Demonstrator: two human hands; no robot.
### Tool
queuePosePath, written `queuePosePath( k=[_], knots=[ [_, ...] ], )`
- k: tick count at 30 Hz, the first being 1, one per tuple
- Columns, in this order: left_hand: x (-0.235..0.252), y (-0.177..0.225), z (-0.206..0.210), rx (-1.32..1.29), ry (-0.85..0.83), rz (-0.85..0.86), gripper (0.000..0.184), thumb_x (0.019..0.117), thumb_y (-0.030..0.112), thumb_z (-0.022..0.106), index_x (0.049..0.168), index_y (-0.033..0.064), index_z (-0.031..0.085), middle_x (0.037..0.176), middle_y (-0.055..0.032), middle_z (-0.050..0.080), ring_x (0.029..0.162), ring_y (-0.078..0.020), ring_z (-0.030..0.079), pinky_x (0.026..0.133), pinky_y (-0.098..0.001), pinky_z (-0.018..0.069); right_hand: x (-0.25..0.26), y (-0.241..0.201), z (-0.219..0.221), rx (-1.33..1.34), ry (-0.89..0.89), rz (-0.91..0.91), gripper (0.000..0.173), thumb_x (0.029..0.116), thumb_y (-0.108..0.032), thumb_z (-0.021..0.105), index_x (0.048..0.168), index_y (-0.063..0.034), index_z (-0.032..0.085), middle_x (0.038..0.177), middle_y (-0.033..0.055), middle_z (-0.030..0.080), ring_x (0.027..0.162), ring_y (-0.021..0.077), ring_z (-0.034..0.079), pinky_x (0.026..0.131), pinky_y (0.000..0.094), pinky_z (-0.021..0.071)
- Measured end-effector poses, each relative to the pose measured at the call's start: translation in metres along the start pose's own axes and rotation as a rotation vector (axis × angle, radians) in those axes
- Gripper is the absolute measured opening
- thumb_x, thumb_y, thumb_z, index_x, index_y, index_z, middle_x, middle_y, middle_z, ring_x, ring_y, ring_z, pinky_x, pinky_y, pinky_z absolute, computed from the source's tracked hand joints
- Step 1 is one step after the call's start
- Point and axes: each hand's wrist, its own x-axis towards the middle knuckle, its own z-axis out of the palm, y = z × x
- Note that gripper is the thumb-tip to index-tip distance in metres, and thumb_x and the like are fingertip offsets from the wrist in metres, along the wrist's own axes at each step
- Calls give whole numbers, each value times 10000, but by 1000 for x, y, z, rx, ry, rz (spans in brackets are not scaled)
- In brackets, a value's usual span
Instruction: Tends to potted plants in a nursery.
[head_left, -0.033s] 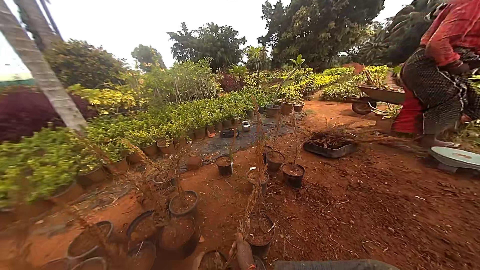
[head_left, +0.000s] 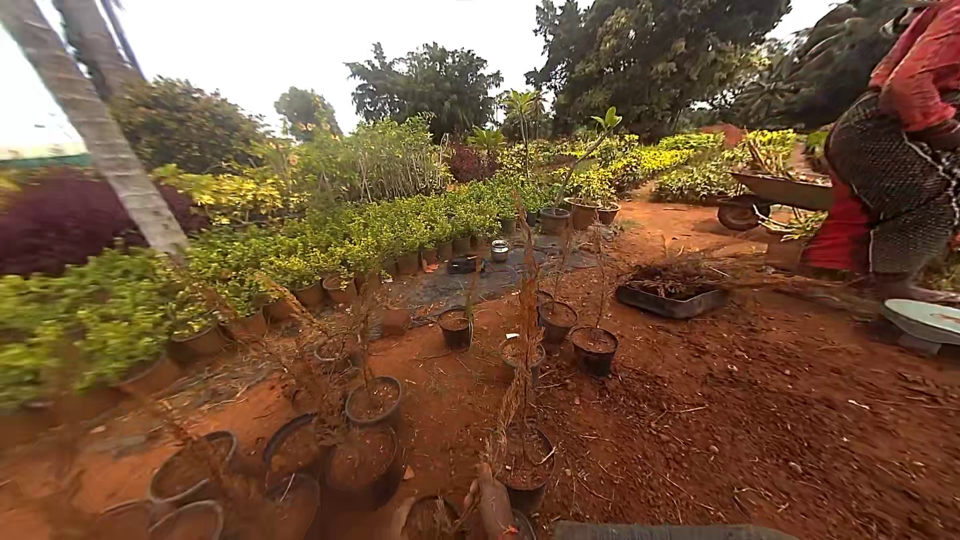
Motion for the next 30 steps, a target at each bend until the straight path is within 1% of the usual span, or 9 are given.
queuePosePath(
  k=[4,7,11,15,18,21,24,26,30],
  knots=[
    [-6,18,-9,-54,-60,-39,480,987,13,494,1461,45,570,1435,-176,617,1360,-331,573,1184,-510,401,14,15,-7,84,70,-11,564,1145,-352,245,1020,19,652,840,110,696,793,213,662,802,405,529],
    [-5,24,-13,-50,-102,-85,509,987,-5,494,1485,80,553,1473,-144,593,1392,-293,547,1205,-478,387,30,28,-15,104,122,42,496,1133,-353,332,1196,41,626,995,183,694,879,282,664,813,474,533],
    [0,23,-8,-24,-126,-146,545,980,8,489,1499,162,553,1494,-73,586,1398,-236,542,1202,-462,393,34,28,-23,20,177,98,459,1123,-328,391,1304,45,588,1175,236,671,1077,336,649,945,511,500],
    [0,28,-7,13,-167,-164,549,1005,39,458,1522,209,529,1509,-30,576,1410,-210,528,1209,-460,380,40,34,-26,-42,184,91,487,1123,-358,387,1302,42,598,1185,226,682,1099,333,652,975,504,493],
    [0,33,-7,36,-180,-184,547,1019,58,441,1526,247,521,1525,3,561,1417,-187,519,1212,-453,376,36,28,-27,11,200,103,518,1091,-411,472,1279,50,614,1222,258,654,1127,360,637,978,536,492],
    [2,30,-4,43,-175,-194,577,1002,67,441,1528,290,514,1523,19,561,1406,-178,528,1195,-463,398,22,6,-32,106,170,101,485,1049,-345,590,1342,40,559,1282,278,606,1149,394,609,933,579,507],
    [3,26,-2,18,-163,-189,573,1002,53,439,1522,280,523,1517,12,567,1406,-174,528,1202,-446,394,22,-8,-36,146,229,-17,455,960,-184,707,1313,37,525,1167,253,624,1027,354,622,824,540,526],
    [3,27,-3,24,-166,-191,585,992,49,447,1523,284,521,1516,21,567,1406,-173,528,1199,-440,397,19,-24,-41,170,278,-83,499,952,-143,705,1362,39,485,1223,260,620,1079,358,634,882,533,539],
    [1,31,-6,39,-176,-201,598,986,44,449,1528,287,515,1525,22,558,1407,-172,526,1193,-446,401,10,-54,-49,274,291,-102,493,990,-163,664,1399,19,460,1210,250,613,1059,347,621,851,529,530]
  ],
)
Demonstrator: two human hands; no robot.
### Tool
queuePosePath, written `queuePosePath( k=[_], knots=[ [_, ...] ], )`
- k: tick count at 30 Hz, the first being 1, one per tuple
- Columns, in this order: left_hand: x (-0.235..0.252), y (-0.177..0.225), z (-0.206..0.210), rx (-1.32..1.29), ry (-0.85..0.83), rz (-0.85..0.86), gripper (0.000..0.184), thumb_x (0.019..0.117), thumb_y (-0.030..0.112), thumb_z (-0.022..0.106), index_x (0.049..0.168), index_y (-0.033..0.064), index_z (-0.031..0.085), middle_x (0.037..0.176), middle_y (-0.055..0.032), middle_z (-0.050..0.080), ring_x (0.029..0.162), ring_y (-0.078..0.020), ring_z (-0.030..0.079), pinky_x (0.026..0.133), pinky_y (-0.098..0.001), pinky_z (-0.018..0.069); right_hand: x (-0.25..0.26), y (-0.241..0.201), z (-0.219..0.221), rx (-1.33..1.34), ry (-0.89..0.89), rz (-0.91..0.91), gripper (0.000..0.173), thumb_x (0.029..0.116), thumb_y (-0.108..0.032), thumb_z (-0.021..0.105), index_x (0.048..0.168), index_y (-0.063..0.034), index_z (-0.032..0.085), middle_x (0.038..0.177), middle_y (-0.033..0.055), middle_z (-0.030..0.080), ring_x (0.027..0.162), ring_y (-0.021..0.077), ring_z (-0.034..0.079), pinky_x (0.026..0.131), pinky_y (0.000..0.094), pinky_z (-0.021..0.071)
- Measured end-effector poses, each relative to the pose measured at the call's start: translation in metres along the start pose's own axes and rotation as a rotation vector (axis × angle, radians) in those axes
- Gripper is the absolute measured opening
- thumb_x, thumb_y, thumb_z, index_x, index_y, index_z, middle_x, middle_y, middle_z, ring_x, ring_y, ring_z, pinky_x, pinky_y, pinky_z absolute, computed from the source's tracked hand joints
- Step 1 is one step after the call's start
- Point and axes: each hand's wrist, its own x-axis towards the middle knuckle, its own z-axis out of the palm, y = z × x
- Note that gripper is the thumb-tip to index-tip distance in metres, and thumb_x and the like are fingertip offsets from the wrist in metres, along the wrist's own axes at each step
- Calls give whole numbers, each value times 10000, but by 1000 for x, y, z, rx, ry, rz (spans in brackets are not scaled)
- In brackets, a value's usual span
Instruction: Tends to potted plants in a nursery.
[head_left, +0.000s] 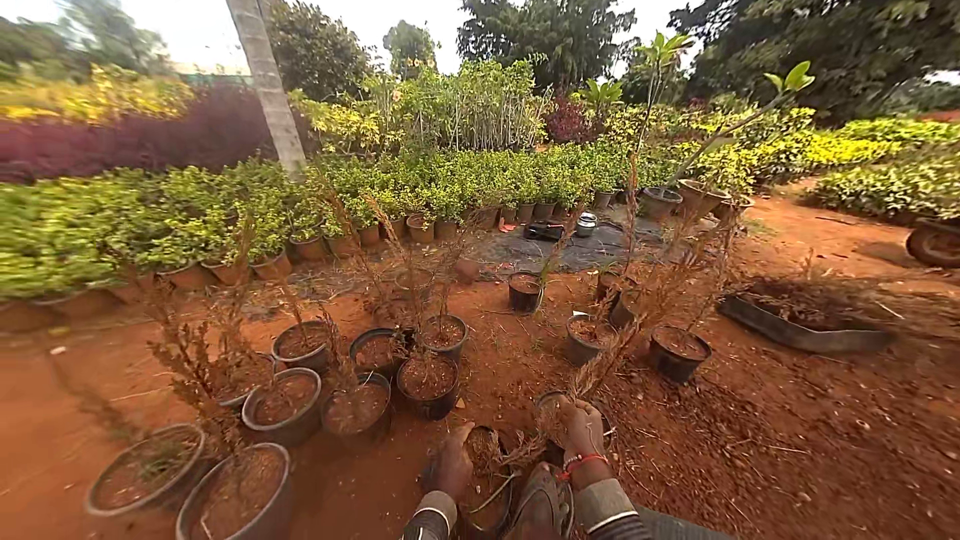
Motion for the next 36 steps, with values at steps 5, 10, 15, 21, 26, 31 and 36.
queuePosePath(
  k=[5,10,15,21,26,31,36],
  knots=[
    [0,-3,1,-23,8,33,595,979,38,455,1527,264,518,1518,3,565,1407,-180,527,1198,-447,397,-9,-15,-1,-35,-7,-86,497,977,-118,658,1410,17,455,1258,243,597,1060,327,630,848,495,546],
    [2,-10,4,-44,26,41,595,972,41,467,1522,261,525,1514,7,569,1403,-180,532,1194,-457,404,-14,-14,-3,-67,-21,-104,482,1002,-176,657,1399,27,477,1256,227,629,1106,308,633,892,486,531],
    [0,-10,1,-52,22,51,586,982,32,454,1527,236,520,1516,0,568,1409,-178,526,1204,-446,391,-6,-18,-12,-165,-77,-124,285,1035,-232,613,1178,13,638,1078,187,654,955,275,625,802,476,509],
    [1,-10,3,-42,28,70,590,981,22,454,1528,230,519,1522,-4,563,1413,-169,522,1210,-425,384,21,6,-30,-285,10,-84,382,1039,-253,610,1285,40,605,1202,244,647,1080,334,631,924,515,503],
    [-1,-4,4,17,24,50,592,977,44,471,1521,270,527,1510,19,574,1394,-165,540,1195,-438,399,16,-5,-27,-209,3,-97,519,981,-220,695,1392,27,499,1254,243,625,1094,332,640,913,501,534],
    [2,-9,6,13,8,47,605,974,51,460,1532,279,508,1523,26,560,1398,-166,535,1186,-451,410,-20,-54,-24,-114,60,-308,496,978,-119,677,1401,24,462,1218,210,638,1079,295,643,919,473,526],
    [3,-11,4,3,-6,24,615,967,57,483,1538,284,498,1531,27,551,1400,-168,534,1180,-461,422,-55,-101,-34,-150,44,-745,239,981,-96,617,1199,3,618,1061,138,683,928,207,679,807,409,571]
  ],
)
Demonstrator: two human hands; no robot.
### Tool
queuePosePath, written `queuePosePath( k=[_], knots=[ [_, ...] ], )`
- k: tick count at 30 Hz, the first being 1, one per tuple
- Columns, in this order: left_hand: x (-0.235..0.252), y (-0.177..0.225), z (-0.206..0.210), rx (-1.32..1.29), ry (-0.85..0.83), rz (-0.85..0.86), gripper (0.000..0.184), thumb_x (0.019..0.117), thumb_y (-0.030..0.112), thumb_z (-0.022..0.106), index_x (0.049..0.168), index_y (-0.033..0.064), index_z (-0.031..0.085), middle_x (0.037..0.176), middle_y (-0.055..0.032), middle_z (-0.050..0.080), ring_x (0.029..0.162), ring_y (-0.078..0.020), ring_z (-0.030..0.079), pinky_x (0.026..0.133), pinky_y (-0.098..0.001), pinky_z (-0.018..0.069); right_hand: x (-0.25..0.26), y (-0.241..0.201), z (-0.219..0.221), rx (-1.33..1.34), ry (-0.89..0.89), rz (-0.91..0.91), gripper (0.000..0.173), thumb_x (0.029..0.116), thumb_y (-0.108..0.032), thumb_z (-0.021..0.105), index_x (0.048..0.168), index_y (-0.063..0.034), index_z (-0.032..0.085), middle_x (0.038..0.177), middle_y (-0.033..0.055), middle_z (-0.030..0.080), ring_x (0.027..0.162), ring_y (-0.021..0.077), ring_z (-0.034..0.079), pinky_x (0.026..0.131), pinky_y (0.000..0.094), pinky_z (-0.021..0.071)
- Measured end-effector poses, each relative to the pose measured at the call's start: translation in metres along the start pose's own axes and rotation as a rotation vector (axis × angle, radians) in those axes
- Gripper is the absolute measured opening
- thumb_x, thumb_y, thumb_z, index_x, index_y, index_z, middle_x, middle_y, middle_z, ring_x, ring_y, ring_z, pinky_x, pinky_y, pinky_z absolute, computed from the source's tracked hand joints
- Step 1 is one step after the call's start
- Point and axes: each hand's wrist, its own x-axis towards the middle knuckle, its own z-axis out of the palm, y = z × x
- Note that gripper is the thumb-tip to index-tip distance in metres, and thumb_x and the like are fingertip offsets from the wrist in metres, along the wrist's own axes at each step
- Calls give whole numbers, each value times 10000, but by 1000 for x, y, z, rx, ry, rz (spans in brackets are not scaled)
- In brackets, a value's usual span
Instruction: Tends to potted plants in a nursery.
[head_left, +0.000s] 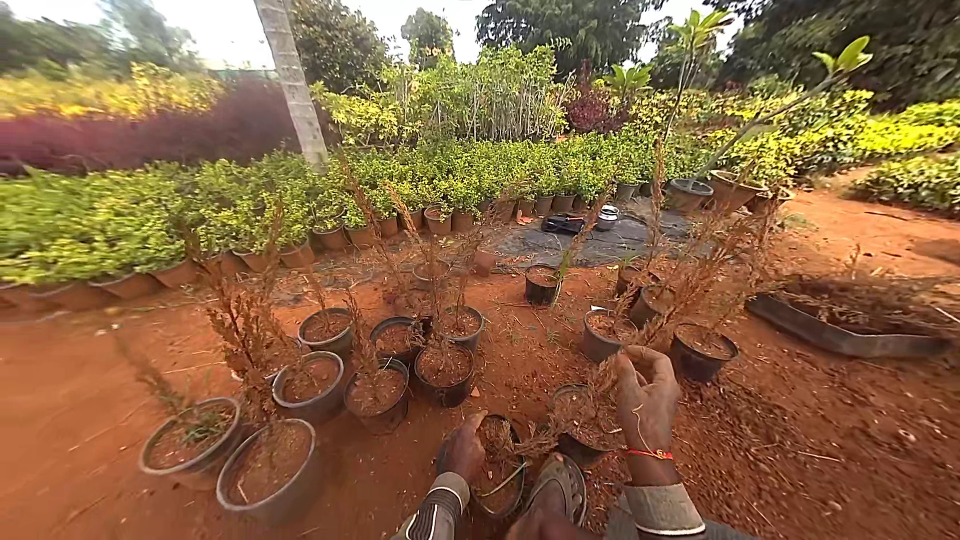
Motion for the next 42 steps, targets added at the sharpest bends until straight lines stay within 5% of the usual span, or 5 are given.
queuePosePath(
  k=[5,11,19,38,42],
  knots=[
    [-2,6,1,45,-4,-14,626,959,75,499,1535,321,498,1529,44,553,1389,-168,545,1159,-483,442,-19,-14,23,-111,-620,-86,157,986,-203,623,1060,-132,742,922,1,741,815,134,702,758,372,595],
    [-5,6,1,11,-3,2,562,1005,109,469,1537,286,501,1538,28,544,1413,-164,518,1190,-465,405,-87,22,84,-933,-1356,-123,322,1024,-238,529,1276,-99,675,1323,163,655,1258,354,605,1033,578,472],
    [-8,9,-4,15,3,32,582,990,61,436,1533,257,507,1538,13,542,1417,-159,512,1195,-424,404,-130,101,85,-1187,-1342,-469,378,1004,-49,478,1363,-21,594,1358,186,632,1347,416,518,1190,712,172],
    [-18,31,14,22,-10,-39,447,1003,302,582,1439,212,618,1485,11,592,1438,-159,474,1257,-474,250,-156,89,84,-1356,-1381,-81,326,1023,-170,466,1233,-7,655,1205,199,707,1167,383,651,1071,598,396],
    [-22,32,14,-26,42,-30,431,983,154,540,1396,195,657,1437,11,631,1397,-149,514,1248,-435,268,-156,89,82,-1334,-1377,-44,312,1020,-173,465,1202,-25,671,1205,189,710,1166,370,656,1046,591,421]
  ],
)
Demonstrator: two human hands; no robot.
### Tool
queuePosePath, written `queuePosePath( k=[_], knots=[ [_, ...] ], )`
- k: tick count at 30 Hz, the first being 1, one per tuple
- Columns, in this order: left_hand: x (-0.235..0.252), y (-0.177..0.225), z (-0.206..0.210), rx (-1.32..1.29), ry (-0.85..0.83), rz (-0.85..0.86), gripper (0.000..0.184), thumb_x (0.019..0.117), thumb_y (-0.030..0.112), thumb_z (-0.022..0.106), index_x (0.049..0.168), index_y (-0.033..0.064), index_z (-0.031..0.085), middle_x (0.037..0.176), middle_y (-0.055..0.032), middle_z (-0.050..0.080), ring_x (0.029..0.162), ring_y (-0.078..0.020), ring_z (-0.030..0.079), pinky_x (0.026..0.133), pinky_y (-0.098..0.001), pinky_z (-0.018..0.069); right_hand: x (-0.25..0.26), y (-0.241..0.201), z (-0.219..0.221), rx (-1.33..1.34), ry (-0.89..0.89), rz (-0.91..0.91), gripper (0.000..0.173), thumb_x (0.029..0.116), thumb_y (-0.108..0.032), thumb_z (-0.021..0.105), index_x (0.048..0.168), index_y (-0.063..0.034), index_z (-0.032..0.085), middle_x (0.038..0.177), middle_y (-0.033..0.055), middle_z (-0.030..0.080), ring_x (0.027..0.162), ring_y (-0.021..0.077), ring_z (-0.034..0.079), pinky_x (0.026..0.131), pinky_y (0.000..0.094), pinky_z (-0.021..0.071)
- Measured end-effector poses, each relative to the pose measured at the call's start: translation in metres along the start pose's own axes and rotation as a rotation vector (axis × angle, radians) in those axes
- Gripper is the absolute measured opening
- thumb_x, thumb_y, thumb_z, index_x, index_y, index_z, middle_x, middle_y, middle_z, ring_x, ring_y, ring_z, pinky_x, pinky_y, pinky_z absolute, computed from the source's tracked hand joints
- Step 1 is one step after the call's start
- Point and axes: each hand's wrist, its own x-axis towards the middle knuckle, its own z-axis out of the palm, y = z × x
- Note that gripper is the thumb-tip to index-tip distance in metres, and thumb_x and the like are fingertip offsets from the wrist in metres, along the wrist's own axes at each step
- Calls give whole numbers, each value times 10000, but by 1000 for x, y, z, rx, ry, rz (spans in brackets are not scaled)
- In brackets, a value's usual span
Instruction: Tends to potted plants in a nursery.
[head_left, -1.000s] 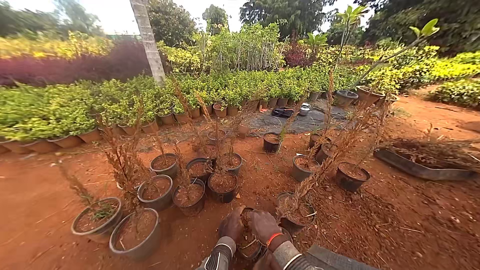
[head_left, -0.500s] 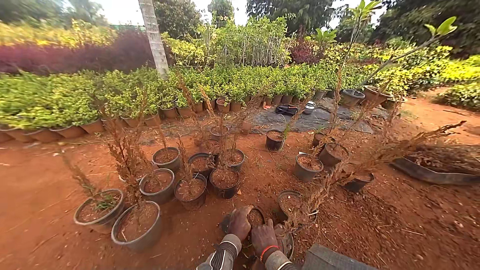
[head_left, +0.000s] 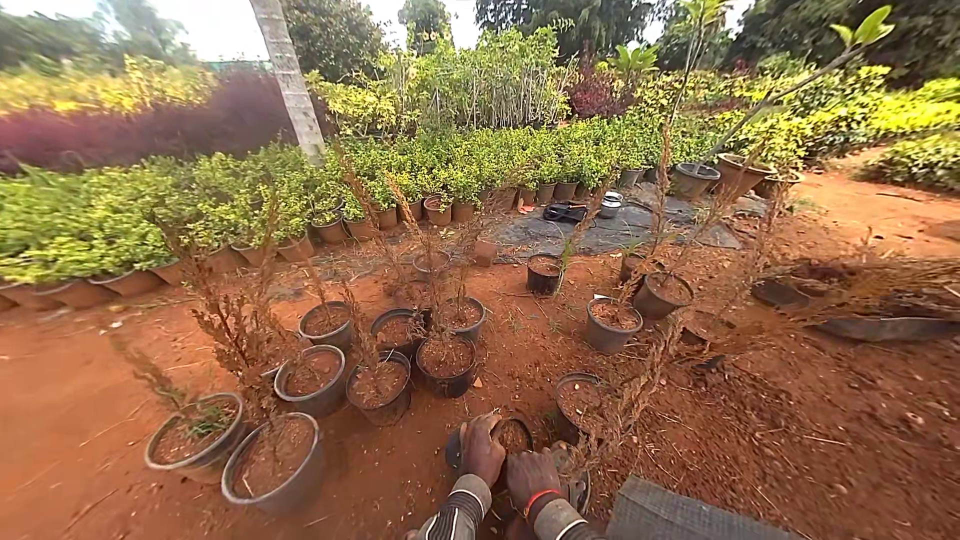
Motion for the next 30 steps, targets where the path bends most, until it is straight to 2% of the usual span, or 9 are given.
queuePosePath(
  k=[5,13,18,24,30],
  knots=[
    [3,-1,5,-27,35,61,422,985,108,520,1375,160,672,1404,-10,656,1364,-141,549,1250,-403,273,0,3,5,57,-6,8,346,1034,-219,442,1233,-49,668,1228,190,701,1196,367,643,1055,578,425],
    [5,-8,9,-35,68,132,423,977,80,512,1352,151,694,1385,-5,674,1352,-138,566,1238,-388,297,-10,-3,2,97,-39,34,356,1041,-192,439,1317,-62,623,1252,202,688,1207,386,636,1044,600,432],
    [0,-3,-1,-18,20,105,419,1000,90,497,1367,166,685,1402,4,663,1371,-123,548,1253,-376,277,-16,-5,2,115,-53,12,345,1014,-152,490,1316,-42,615,1267,215,675,1211,396,629,1048,620,422],
    [-1,2,-4,6,21,77,426,998,90,502,1378,172,677,1408,12,659,1370,-109,548,1258,-372,270,-22,-8,1,126,-58,9,352,1020,-141,484,1340,-47,596,1267,212,676,1212,398,627,1041,607,431],
    [0,-2,-5,-15,27,92,424,995,79,502,1362,177,691,1397,15,667,1352,-119,563,1238,-363,299,-27,-10,-1,116,-69,18,347,1018,-136,487,1335,-44,594,1263,212,676,1209,398,630,1017,613,447]
  ],
)
